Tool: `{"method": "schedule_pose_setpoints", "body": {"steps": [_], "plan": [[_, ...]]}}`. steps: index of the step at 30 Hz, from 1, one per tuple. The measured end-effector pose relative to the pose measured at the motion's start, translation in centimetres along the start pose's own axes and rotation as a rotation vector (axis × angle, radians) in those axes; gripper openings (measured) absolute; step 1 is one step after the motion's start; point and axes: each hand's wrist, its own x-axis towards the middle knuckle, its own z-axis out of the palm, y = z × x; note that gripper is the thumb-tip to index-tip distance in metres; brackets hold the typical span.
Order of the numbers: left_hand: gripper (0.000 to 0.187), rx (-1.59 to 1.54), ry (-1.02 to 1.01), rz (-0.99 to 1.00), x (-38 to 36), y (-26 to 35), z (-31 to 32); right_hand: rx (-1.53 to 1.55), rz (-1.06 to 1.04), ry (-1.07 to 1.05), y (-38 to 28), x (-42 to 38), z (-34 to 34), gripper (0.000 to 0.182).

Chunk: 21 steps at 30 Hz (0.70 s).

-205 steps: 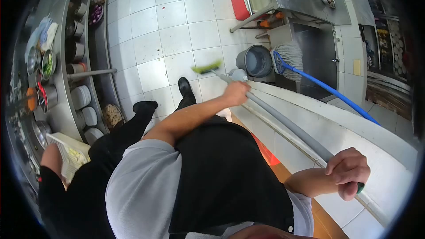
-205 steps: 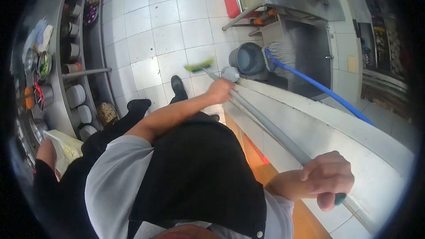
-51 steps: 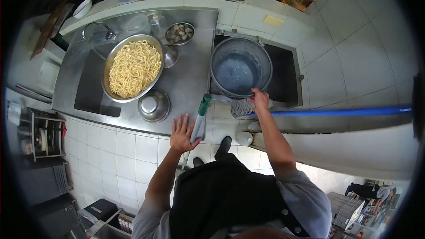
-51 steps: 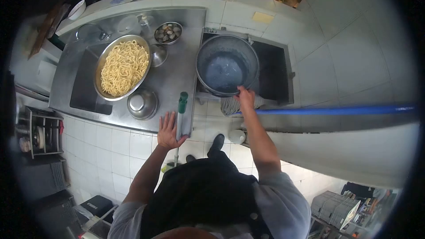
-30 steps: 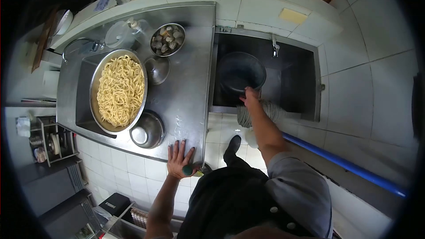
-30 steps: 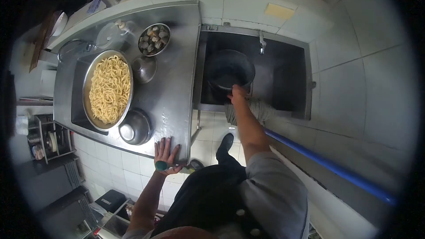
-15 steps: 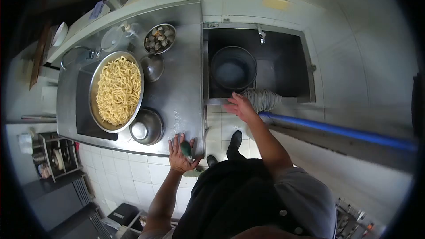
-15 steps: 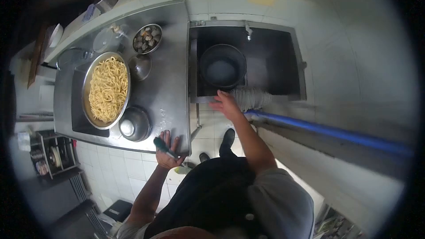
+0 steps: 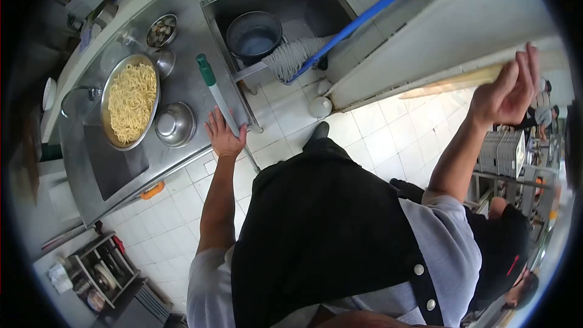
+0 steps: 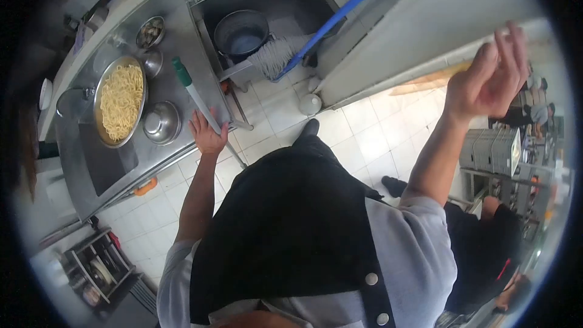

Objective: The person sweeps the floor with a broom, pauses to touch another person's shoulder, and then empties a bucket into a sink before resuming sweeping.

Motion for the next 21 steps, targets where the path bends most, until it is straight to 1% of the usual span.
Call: {"method": "schedule_pose_setpoints", "body": {"steps": [2, 3, 4, 6, 7, 9, 10, 12, 13, 15, 21], "plan": [[0.079, 0.021, 0.009, 0.006, 0.2, 0.0, 0.1, -0.395, -0.119, -0.019, 2.4, 1.0, -2.4, 0.023], [0.079, 0.022, 0.017, 0.018, 0.3, 0.0, 0.1, -0.408, -0.036, -0.013, 4.7, 0.5, -3.6, 0.032], [0.078, 0.022, 0.017, 0.014, 0.2, 0.0, 0.2, -0.424, 0.036, 0.028, 5.4, 0.3, -3.4, 0.038], [0.078, 0.022, 0.019, 0.007, -0.1, 0.2, 0.1, -0.585, 0.152, -0.069, 7.1, -1.4, -3.6, 0.066], [0.078, 0.021, 0.021, 0.002, -0.1, 0.3, -0.1, -0.585, 0.153, -0.064, 7.5, -2.7, -3.3, 0.066], [0.078, 0.021, 0.032, 0.001, 0.1, 0.3, -0.3, -0.314, 0.407, -0.121, 8.6, -5.6, -2.4, 0.088], [0.078, 0.009, 0.033, 0.004, 0.2, 0.3, -0.2, -0.316, 0.405, -0.116, 9.0, -7.2, -2.2, 0.088], [0.077, -0.004, 0.038, 0.008, 0.3, 0.4, -0.2, -0.390, 0.345, -0.170, 9.4, -9.7, -1.7, 0.098], [0.077, 0.003, 0.032, 0.008, 0.3, 0.4, -0.3, -0.391, 0.343, -0.166, 9.5, -10.3, -1.5, 0.098], [0.077, 0.013, 0.024, 0.012, 0.2, 0.3, -0.3, -0.373, 0.450, -0.140, 8.3, -10.9, -0.7, 0.099], [0.077, -0.013, 0.026, -0.020, 0.0, 0.0, 0.5, -0.312, 0.516, -0.083, 8.8, -12.0, 0.0, 0.099]]}}
